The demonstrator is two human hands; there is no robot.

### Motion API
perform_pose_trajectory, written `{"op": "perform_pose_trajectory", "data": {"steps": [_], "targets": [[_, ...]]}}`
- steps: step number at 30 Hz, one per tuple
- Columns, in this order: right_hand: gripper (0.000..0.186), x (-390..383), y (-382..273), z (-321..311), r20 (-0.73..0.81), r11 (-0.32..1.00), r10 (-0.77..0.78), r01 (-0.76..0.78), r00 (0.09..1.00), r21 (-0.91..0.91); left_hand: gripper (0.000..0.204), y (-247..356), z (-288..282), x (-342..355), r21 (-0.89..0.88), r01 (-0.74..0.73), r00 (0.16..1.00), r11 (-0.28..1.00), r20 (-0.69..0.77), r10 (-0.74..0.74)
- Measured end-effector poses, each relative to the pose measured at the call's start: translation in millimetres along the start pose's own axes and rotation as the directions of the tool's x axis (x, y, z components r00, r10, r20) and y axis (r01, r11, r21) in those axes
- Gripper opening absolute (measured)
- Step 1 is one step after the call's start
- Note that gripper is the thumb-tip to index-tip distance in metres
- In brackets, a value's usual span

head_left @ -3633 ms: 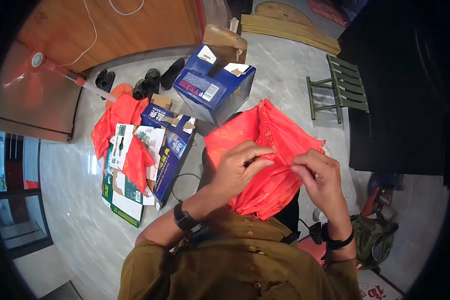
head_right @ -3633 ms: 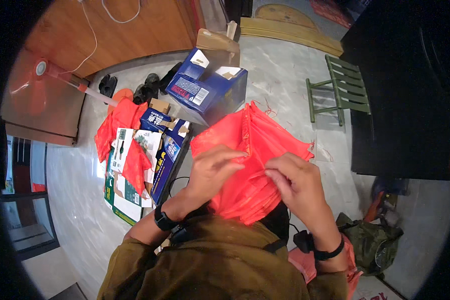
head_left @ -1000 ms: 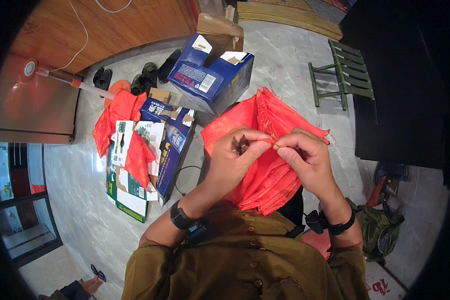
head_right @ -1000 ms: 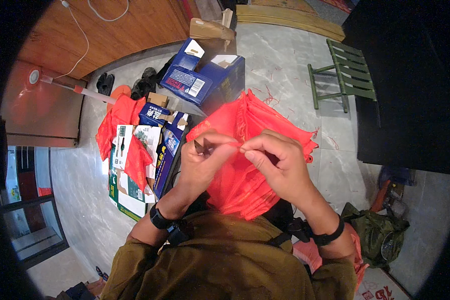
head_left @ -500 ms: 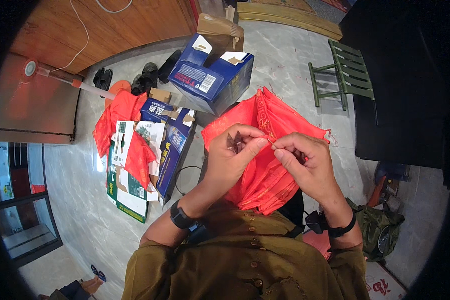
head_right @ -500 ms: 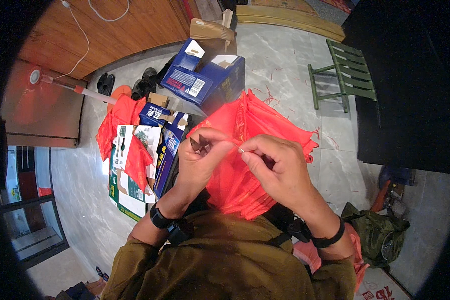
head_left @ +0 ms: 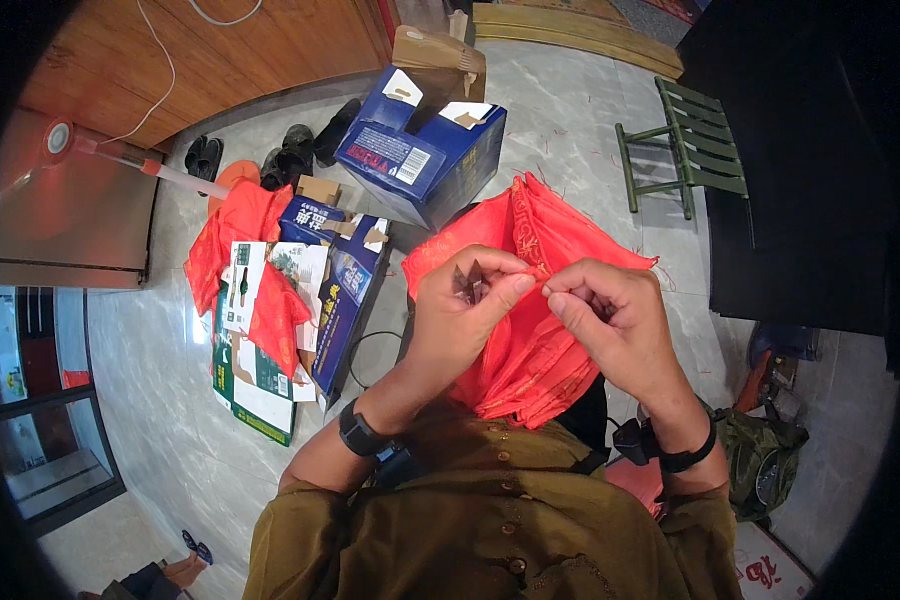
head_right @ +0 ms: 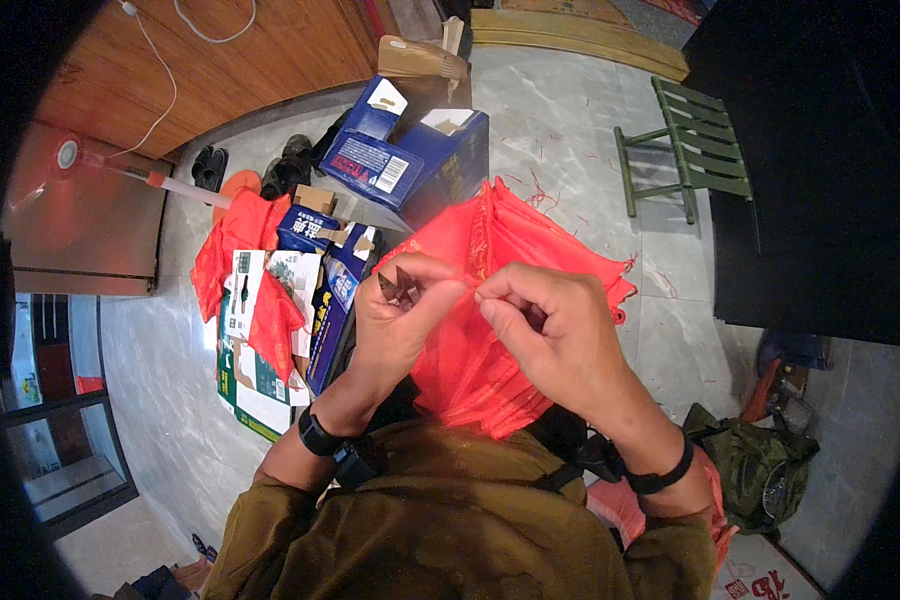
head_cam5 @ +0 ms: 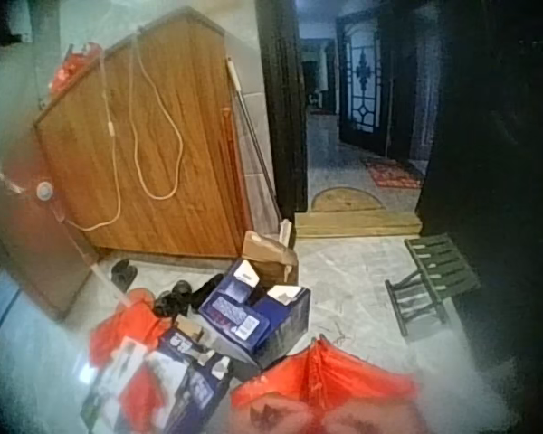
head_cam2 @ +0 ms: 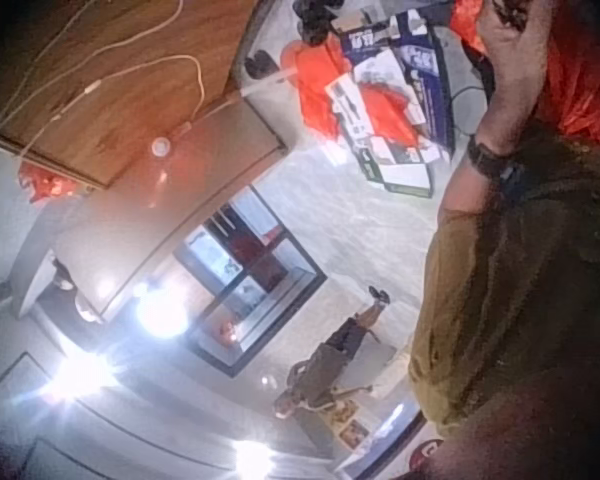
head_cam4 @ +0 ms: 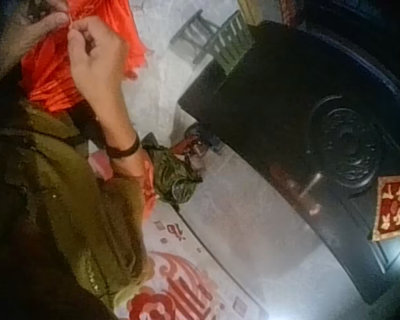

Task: Stitching a red fabric bag using a needle, red thread, and small pliers.

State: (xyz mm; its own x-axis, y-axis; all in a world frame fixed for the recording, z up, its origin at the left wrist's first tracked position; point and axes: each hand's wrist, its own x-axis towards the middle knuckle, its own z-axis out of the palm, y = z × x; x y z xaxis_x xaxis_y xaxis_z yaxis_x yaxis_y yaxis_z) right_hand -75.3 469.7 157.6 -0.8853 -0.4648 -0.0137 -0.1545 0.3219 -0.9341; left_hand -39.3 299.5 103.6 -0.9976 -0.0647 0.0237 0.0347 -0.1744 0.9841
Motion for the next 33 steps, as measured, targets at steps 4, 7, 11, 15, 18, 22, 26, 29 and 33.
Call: {"op": "perform_pose_trajectory", "data": {"steps": [4, 7, 11, 15, 18, 22, 26, 29, 33], "targets": [[0.005, 1, -1, 1, 0.001, 0.997, 0.043, -0.043, 0.999, 0.057, 0.011, -2, -1, 0, 0.05, -0.015, 1.0, 0.999, -0.001, 0.015], [0.006, 2, -3, -5, 0.063, 0.995, 0.079, -0.082, 0.995, 0.053, 0.011, 0, 0, 1, 0.071, -0.005, 1.0, 0.997, 0.002, 0.005], [0.007, 3, -6, -4, 0.081, 0.996, 0.069, -0.073, 0.994, 0.047, 0.01, 2, -1, -1, 0.078, -0.006, 1.0, 0.997, -0.008, 0.007], [0.007, 6, -5, -5, 0.095, 0.991, 0.09, -0.099, 0.991, 0.094, 0.009, 3, -1, 1, 0.074, -0.02, 1.0, 0.997, 0.012, 0.019], [0.008, 9, -10, -8, 0.115, 0.994, 0.096, -0.102, 0.989, 0.048, 0.009, 3, -1, 0, 0.046, 0.009, 1.0, 0.999, 0.0, -0.01], [0.01, 11, -3, -1, 0.088, 0.993, 0.05, -0.059, 0.995, 0.103, 0.008, 4, -2, 1, 0.114, -0.017, 0.999, 0.993, -0.033, 0.021], [0.01, 11, -8, 1, 0.075, 0.997, 0.04, -0.046, 0.996, 0.07, 0.007, 3, -7, 0, 0.221, -0.053, 0.997, 0.974, -0.047, 0.065], [0.01, 14, -10, 0, 0.078, 1.0, -0.022, 0.021, 0.997, 0.01, 0.006, 1, -10, -1, 0.269, -0.095, 0.992, 0.958, -0.05, 0.112], [0.01, 14, -17, 1, 0.088, 0.999, 0.014, -0.01, 0.996, -0.045, 0.006, -6, -3, -1, 0.185, -0.151, 0.987, 0.971, -0.034, 0.16]]}}
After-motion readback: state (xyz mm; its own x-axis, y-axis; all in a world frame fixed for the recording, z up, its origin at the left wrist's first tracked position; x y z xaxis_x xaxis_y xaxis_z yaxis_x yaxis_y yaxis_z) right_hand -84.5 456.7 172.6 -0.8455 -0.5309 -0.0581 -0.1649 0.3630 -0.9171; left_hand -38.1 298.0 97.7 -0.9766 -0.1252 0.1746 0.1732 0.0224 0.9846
